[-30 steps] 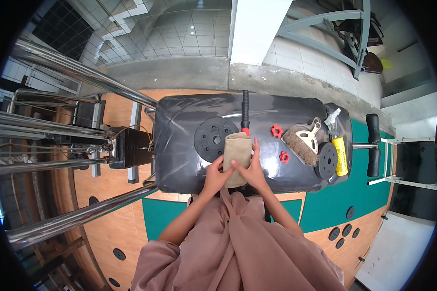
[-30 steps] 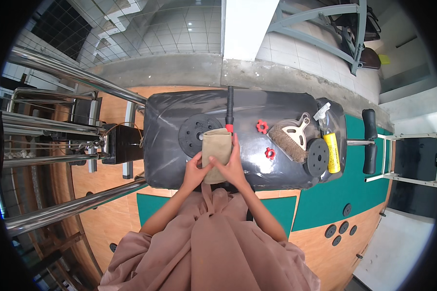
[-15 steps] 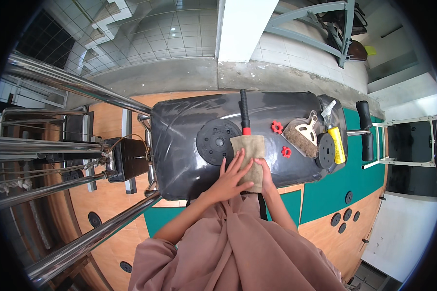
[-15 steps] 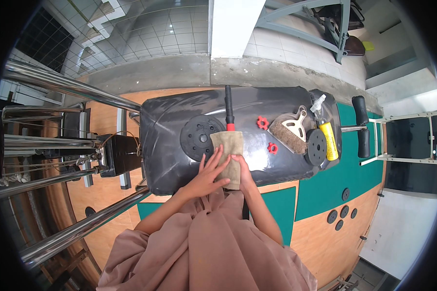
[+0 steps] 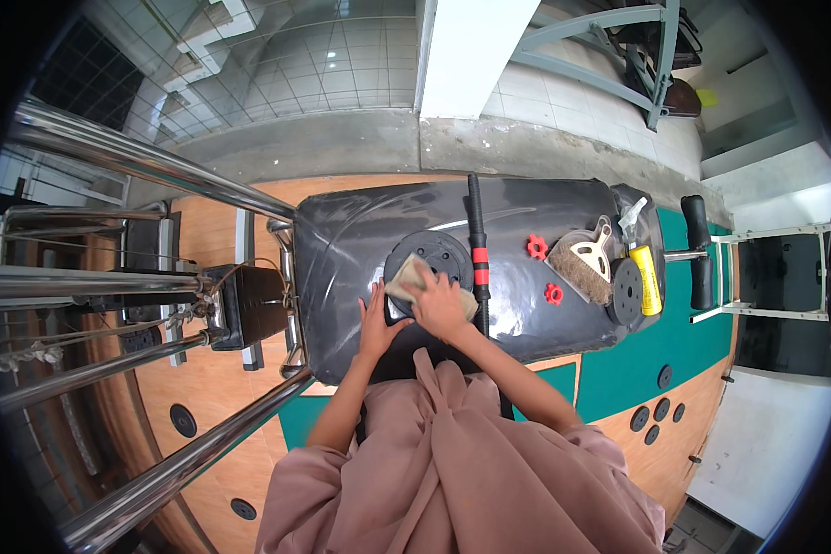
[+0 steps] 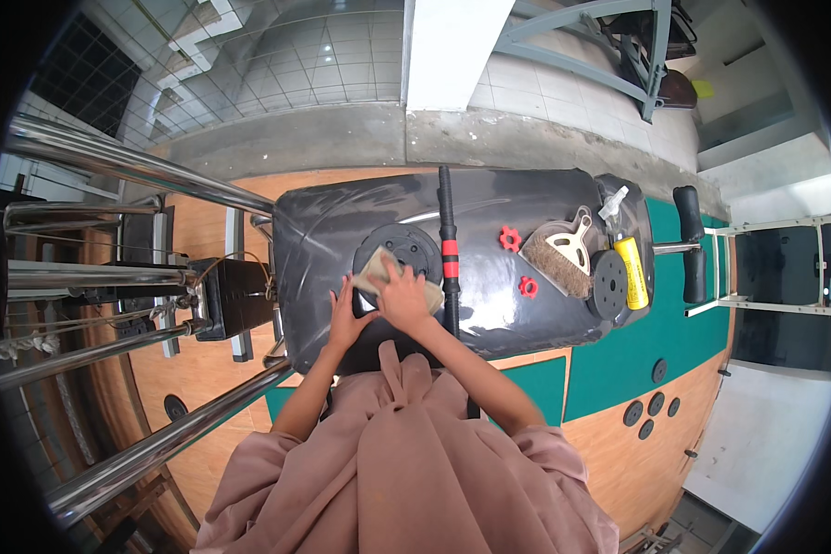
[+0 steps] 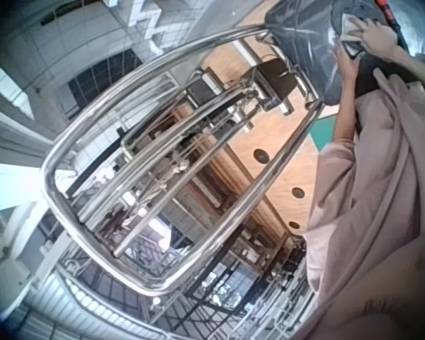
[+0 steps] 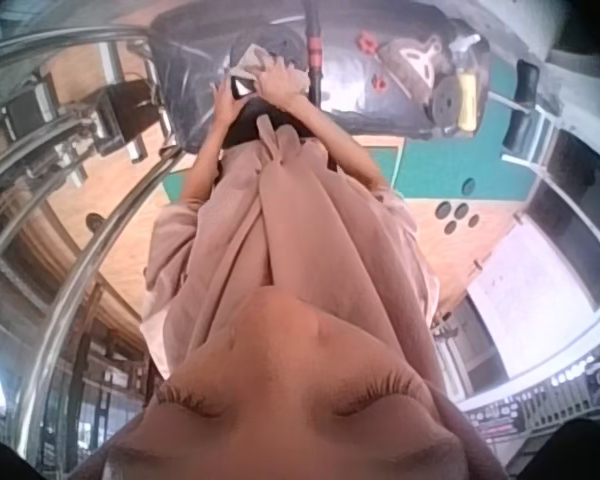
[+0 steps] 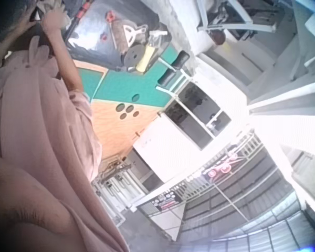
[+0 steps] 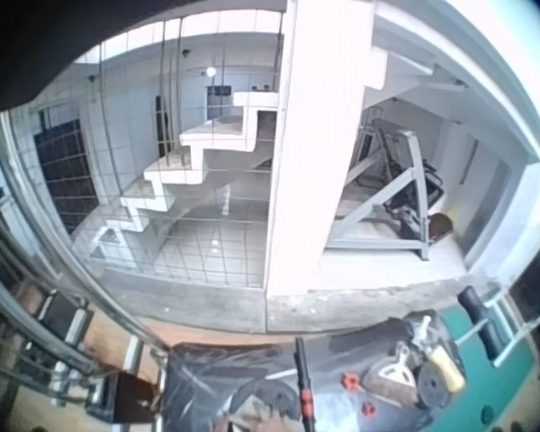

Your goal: The person walks to a weight bench, sprays and wipes a weight plate with a cloth, then assembles a dumbbell by sliding the plate onto a bar and securing it with red collars. The person repeats the process for the second side of the dumbbell.

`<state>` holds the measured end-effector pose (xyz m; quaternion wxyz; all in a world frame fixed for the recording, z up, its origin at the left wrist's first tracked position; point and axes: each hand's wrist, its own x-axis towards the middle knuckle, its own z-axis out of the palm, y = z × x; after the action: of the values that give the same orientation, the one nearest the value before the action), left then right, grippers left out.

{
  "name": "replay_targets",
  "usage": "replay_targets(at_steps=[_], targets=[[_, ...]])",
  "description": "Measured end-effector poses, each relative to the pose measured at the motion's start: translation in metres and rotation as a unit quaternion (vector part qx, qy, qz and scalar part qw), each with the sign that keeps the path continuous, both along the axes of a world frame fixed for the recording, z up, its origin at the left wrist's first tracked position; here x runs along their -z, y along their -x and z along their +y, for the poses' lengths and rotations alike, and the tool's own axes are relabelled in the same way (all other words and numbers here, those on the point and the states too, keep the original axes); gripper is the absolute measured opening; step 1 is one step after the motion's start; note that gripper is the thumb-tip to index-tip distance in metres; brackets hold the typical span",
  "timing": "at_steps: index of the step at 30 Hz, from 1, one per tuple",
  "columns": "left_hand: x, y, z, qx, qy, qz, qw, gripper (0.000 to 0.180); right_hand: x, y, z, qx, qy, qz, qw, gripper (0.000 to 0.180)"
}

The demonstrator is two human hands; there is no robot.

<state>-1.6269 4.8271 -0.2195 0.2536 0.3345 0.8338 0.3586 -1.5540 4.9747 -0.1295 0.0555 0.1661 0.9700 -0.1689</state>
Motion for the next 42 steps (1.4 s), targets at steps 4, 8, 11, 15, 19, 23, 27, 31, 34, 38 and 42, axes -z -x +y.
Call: replay_targets(at_steps=[4, 8, 11, 15, 19, 23, 27, 31, 34, 38, 42], targets=[[-0.004, -0.004, 0.005, -0.02, -0.005, -0.001, 1.0, 0.109, 0.001, -0.013, 0.021, 0.018, 0.107, 0.001, 0.994, 0.043], [-0.012, -0.002, 0.007, -0.024, -0.007, -0.022, 0.999, 0.108, -0.002, 0.026, 0.05, 0.128, -0.049, 0.037, 0.99, 0.043], [-0.005, -0.004, 0.005, -0.029, -0.007, -0.03, 0.999, 0.107, 0.003, 0.032, 0.026, 0.072, -0.069, 0.008, 0.995, 0.045], [0.022, -0.003, -0.004, 0.003, 0.01, 0.007, 1.0, 0.106, 0.002, 0.003, -0.015, -0.077, 0.03, 0.006, 0.997, 0.042], [0.003, -0.003, 0.003, -0.035, -0.02, -0.038, 0.998, 0.107, -0.009, 0.017, 0.027, -0.014, 0.055, 0.025, 0.998, 0.044], [0.001, -0.007, 0.003, -0.053, -0.043, -0.058, 0.996, 0.107, -0.003, 0.047, 0.051, 0.067, -0.028, 0.033, 0.997, 0.042], [0.019, -0.007, 0.001, -0.051, -0.028, -0.049, 0.997, 0.107, 0.009, 0.028, 0.012, -0.056, -0.058, 0.041, 0.996, 0.04], [0.024, -0.007, -0.004, -0.024, -0.036, -0.022, 0.999, 0.106, -0.001, 0.011, 0.015, -0.181, 0.145, -0.113, 0.966, 0.039], [0.012, -0.008, 0.001, -0.054, -0.043, -0.061, 0.996, 0.105, -0.001, 0.033, 0.04, -0.007, 0.069, 0.035, 0.997, 0.036], [0.008, -0.005, 0.001, -0.032, -0.039, -0.037, 0.998, 0.106, 0.011, 0.055, 0.033, 0.004, -0.043, 0.044, 0.998, 0.04], [0.03, 0.002, -0.013, 0.026, -0.033, -0.082, 0.996, 0.093, 0.011, 0.012, -0.002, -0.075, 0.0, 0.048, 0.996, 0.041]])
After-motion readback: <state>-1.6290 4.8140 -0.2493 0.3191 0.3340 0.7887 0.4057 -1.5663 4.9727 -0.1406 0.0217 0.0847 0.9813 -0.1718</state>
